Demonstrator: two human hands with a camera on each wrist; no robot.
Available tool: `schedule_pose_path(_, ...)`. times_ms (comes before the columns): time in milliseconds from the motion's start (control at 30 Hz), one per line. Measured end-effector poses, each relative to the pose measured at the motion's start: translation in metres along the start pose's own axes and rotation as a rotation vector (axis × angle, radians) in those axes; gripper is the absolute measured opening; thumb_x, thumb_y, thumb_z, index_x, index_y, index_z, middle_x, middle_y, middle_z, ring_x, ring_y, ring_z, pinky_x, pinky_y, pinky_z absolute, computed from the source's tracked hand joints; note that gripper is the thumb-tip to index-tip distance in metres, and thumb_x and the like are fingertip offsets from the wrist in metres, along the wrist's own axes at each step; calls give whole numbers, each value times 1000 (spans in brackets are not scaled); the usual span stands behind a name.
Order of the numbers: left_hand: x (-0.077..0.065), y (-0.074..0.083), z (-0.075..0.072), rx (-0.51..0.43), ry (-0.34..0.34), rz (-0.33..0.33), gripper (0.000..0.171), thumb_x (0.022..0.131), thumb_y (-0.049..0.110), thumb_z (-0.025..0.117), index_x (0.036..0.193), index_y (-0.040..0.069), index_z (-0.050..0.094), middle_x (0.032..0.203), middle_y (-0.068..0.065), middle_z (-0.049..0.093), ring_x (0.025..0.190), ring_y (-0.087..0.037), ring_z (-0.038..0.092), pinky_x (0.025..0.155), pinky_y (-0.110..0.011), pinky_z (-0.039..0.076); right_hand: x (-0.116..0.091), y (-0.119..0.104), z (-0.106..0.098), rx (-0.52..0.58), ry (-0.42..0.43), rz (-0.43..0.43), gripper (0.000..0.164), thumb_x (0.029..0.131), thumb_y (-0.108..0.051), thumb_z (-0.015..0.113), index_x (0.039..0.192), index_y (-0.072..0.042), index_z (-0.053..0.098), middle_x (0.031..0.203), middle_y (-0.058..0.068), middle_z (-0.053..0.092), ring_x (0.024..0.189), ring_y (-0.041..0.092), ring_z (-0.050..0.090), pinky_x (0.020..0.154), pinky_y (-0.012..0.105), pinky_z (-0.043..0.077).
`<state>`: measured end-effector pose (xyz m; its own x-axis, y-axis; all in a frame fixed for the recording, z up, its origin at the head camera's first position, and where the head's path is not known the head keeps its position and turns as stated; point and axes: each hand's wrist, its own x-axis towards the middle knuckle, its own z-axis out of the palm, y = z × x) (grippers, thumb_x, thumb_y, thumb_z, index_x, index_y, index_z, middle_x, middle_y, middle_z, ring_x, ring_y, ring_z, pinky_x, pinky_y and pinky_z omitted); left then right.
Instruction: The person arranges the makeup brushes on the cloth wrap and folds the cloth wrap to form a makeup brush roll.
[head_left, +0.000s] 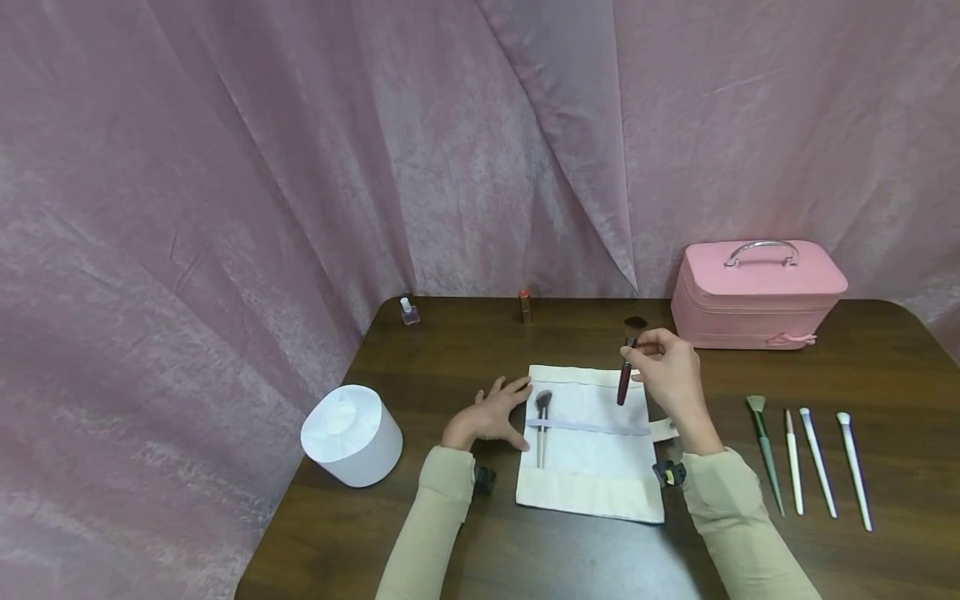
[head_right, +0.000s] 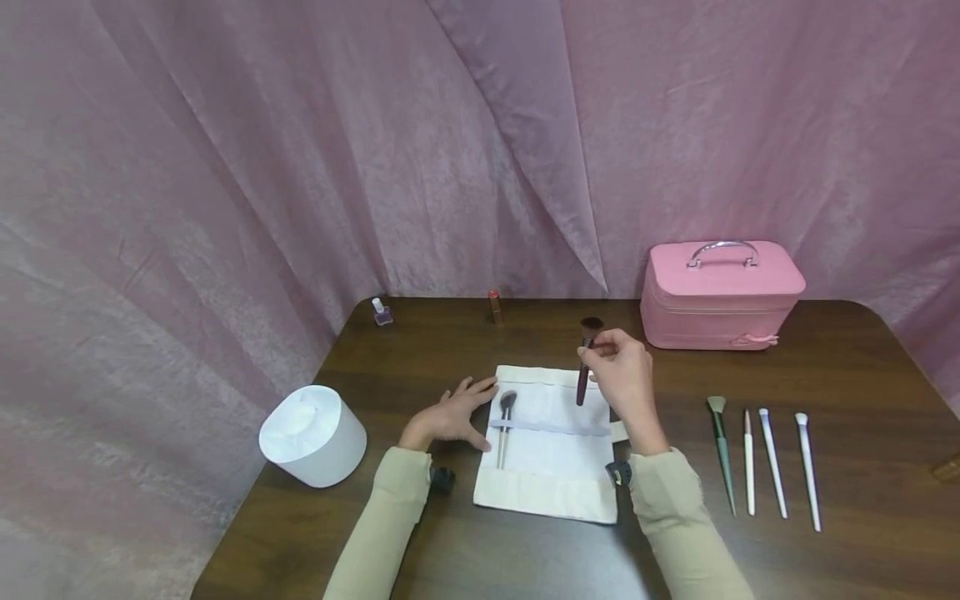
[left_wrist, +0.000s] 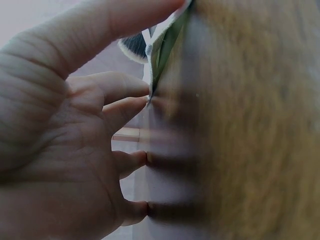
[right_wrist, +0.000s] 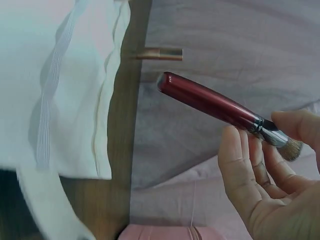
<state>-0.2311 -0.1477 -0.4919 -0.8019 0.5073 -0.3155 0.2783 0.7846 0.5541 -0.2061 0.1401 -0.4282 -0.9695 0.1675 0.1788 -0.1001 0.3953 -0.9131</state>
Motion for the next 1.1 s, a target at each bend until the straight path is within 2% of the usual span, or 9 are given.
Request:
schedule_pose_path(133,-1,1,1,3,0,3,102,78,21,90,160,12,31,169,2,14,154,-35,-1,117,-66,4,1,1,10,35,-3,9,22,94,-7,69,107,10,63,96,23,66,79,21,70,67,36,60)
schedule_pose_path(533,-1,1,3,2,4,6,101,77,21,90,160,12,32,169,1,15,154,-36,0,116,-67,4,6,18,41,78,19,54,18,93,-7,71,101,7,66,93,20,69,70,7,65,63,34,60)
schedule_pose_path(700,0,1,1,1,7,1,102,77,22,91,160,12,32,169,2,15,154,-35,0,117,-66,4,7,21,54,97,-5,69,17,92,-7,72,99,8,66,93,21,70,71,12,68,63,34,60)
schedule_pose_path(933,-1,3,-2,17,4,-3,101,77,21,91,159,12,33,168,2,16,154,-36,1,117,-66,5,7,23,67,113,-35,64,17,92,-7,71,97,9,66,91,23,71,73,35,73,58,30,59)
schedule_pose_path(1000,-1,4,-2,17,0,1,101,77,21,91,159,11,33,168,1,16,154,-36,1,116,-66,5,7,23,70,123,-46,69,16,92,-6,71,97,9,66,90,22,71,72,37,72,57,29,59)
schedule_pose_path(1100,-2,4,-3,19,3,-1,100,77,21,90,159,11,33,168,1,17,154,-36,2,116,-66,5,8,25,75,139,-75,80,16,92,-4,70,97,10,64,87,20,69,68,33,72,57,30,59)
